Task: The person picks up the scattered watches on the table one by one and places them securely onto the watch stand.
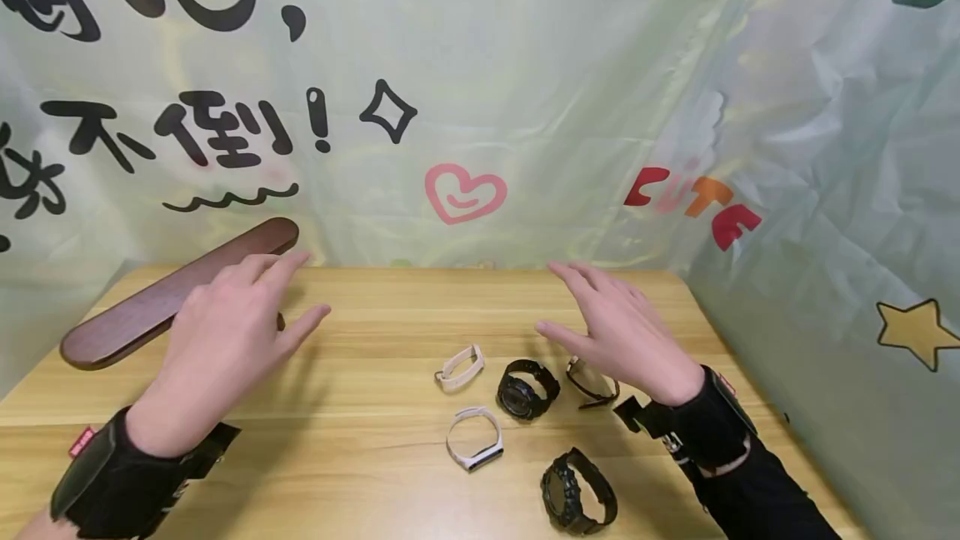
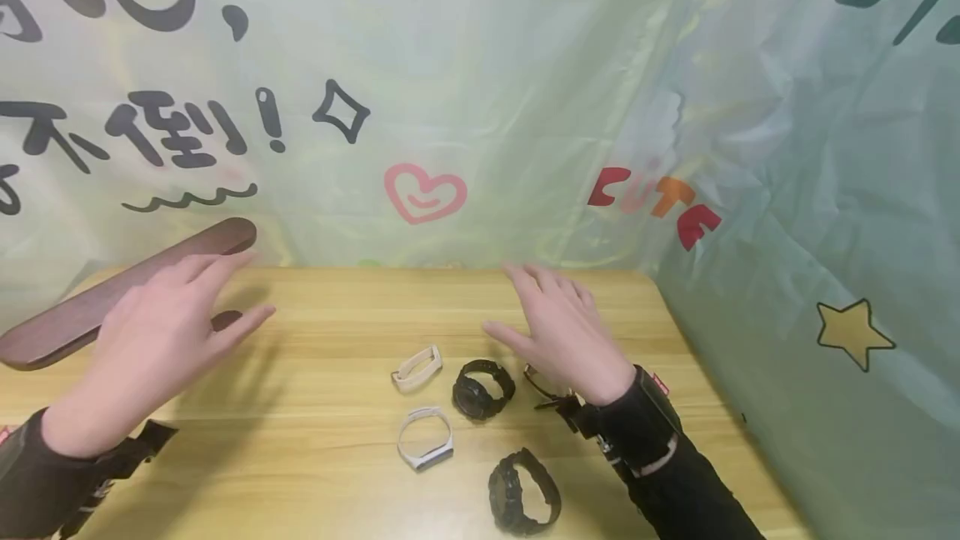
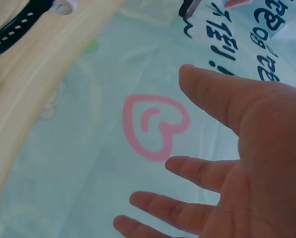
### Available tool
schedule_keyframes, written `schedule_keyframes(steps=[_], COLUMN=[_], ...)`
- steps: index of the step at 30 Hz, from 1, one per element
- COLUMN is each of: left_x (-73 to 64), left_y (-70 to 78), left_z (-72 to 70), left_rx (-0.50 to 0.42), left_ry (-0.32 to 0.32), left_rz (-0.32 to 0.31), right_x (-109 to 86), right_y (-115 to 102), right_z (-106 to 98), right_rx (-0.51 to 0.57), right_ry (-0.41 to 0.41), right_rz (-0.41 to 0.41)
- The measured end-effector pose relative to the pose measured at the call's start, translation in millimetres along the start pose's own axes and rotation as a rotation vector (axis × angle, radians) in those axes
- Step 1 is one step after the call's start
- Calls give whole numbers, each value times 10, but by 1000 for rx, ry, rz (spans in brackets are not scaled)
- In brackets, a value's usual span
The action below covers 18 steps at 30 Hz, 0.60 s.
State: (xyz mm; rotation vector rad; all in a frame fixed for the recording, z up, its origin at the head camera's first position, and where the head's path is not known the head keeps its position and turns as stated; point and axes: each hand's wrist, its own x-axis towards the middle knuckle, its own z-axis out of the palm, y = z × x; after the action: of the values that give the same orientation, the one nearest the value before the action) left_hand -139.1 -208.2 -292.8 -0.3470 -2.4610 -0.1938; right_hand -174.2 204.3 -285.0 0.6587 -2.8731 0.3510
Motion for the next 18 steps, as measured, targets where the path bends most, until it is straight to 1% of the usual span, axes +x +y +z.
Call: schedule_keyframes(steps=[2, 4, 8, 12, 16, 18], left_x=[-20, -45, -102, -180, -274, -317], left_y=[-44, -90, -198, -327, -482, -560], left_z=[-54, -116, -237, -348, -439, -470], left_rx=[0, -1, 0, 22, 51, 65], left_ry=[23, 34, 27, 6, 5, 9], left_rz=[9, -1, -54, -120, -164, -175], right_x=[89, 183, 381, 604, 842, 958], right_y=[-53, -114, -266, -432, -596, -677], right_z=[-12, -20, -31, -30, -1, 31], right_rx=[8, 18, 41, 67, 80, 88], right_ry=[-11, -16, -22, -28, -35, -48], right_rz=[-17, -42, -90, -129, -177, -194])
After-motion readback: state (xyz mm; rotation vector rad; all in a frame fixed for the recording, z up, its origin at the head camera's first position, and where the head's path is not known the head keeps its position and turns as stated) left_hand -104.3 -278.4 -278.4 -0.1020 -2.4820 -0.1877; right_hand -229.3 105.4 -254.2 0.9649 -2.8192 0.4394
